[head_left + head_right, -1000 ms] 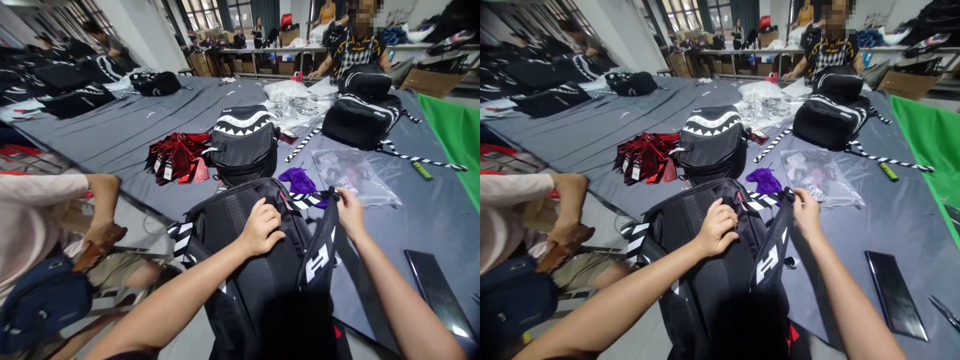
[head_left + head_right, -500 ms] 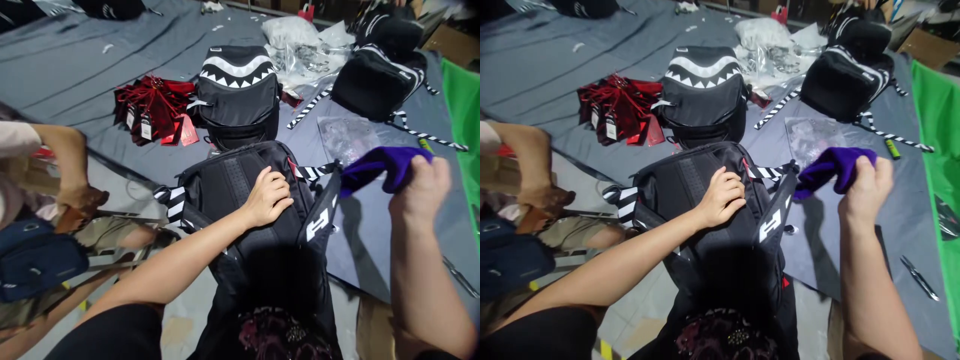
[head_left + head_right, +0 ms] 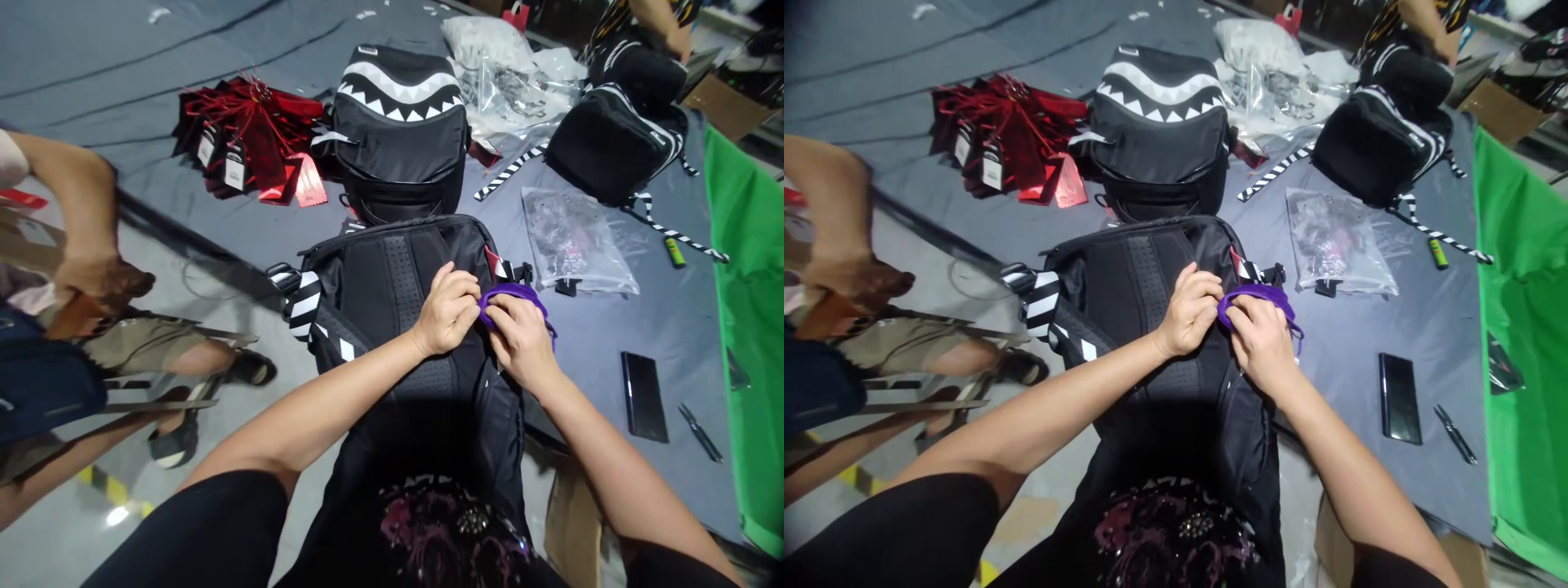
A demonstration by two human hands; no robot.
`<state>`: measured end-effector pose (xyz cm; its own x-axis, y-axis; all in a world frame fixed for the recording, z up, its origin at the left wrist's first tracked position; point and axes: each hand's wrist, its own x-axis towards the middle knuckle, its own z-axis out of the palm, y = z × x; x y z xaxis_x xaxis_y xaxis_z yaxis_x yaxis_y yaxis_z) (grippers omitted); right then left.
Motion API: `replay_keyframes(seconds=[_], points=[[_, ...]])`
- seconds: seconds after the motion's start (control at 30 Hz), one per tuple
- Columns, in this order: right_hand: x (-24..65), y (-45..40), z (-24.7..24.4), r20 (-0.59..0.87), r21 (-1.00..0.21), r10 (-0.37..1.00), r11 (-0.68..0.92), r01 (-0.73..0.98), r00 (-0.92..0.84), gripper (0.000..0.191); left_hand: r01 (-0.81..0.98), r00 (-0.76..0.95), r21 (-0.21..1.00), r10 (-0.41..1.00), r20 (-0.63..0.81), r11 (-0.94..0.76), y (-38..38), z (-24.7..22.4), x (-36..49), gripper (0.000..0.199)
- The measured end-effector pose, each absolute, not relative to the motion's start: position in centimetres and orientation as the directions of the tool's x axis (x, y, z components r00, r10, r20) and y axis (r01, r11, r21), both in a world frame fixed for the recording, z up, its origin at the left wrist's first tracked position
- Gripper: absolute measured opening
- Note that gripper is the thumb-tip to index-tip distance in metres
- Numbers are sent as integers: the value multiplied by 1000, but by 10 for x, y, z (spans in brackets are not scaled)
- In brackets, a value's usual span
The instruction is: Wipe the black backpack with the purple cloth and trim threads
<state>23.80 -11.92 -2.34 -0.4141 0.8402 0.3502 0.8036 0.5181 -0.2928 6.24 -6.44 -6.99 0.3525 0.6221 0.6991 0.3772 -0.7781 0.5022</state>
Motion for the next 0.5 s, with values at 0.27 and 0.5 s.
replay_keyframes(seconds=[0.27, 0.5], points=[[266, -153, -11, 87, -318, 898, 434, 843, -430, 25, 357, 354, 477, 589, 727, -803, -60, -78, 65, 47], [297, -146, 7, -5, -941, 934, -125, 315, 357, 18, 361, 341, 469, 582, 738, -806, -59, -79, 64, 47]])
